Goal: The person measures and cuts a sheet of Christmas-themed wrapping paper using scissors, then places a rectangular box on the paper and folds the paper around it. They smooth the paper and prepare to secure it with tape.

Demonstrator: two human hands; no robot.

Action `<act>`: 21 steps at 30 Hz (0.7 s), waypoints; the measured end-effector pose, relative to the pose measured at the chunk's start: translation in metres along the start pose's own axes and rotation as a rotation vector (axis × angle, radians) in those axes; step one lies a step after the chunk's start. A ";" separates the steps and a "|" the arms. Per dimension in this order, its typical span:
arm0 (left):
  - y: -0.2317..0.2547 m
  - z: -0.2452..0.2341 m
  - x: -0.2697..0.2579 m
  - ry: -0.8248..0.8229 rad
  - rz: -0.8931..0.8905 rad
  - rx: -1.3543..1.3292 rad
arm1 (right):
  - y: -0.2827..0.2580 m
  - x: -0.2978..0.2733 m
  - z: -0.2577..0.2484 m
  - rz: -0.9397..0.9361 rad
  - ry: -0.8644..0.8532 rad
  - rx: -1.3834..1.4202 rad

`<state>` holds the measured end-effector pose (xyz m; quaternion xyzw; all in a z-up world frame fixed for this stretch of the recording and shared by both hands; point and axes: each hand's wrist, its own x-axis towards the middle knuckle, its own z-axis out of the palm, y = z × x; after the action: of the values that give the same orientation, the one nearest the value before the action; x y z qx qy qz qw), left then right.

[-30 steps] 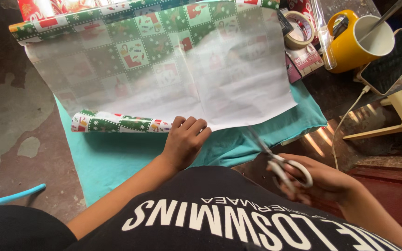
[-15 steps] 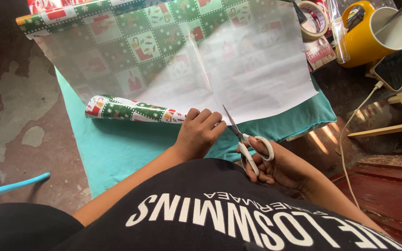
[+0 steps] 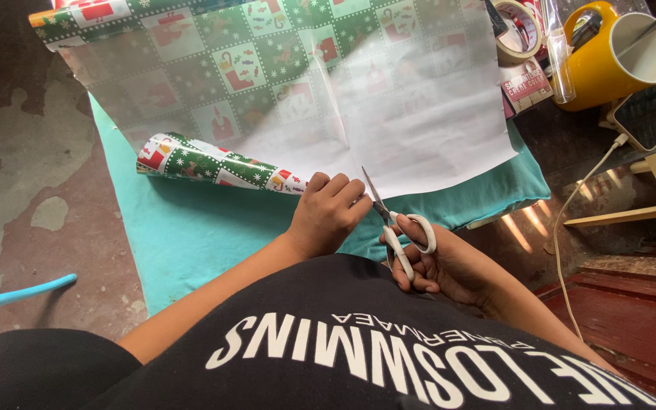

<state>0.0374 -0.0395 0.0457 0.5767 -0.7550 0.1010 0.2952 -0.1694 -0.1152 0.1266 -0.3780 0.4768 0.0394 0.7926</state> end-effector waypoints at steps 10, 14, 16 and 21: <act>-0.001 -0.001 0.001 0.005 0.015 -0.002 | 0.000 -0.001 -0.001 0.019 0.024 -0.031; 0.001 -0.002 -0.001 0.004 0.014 -0.005 | -0.001 -0.005 0.001 0.021 0.054 -0.041; 0.002 -0.001 -0.002 0.008 0.014 0.005 | -0.002 -0.006 0.002 0.016 0.065 -0.042; 0.002 0.000 -0.003 0.012 0.009 0.010 | -0.003 -0.008 0.007 0.021 0.092 -0.027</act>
<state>0.0360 -0.0370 0.0442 0.5742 -0.7552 0.1097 0.2965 -0.1676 -0.1110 0.1364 -0.3850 0.5161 0.0366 0.7642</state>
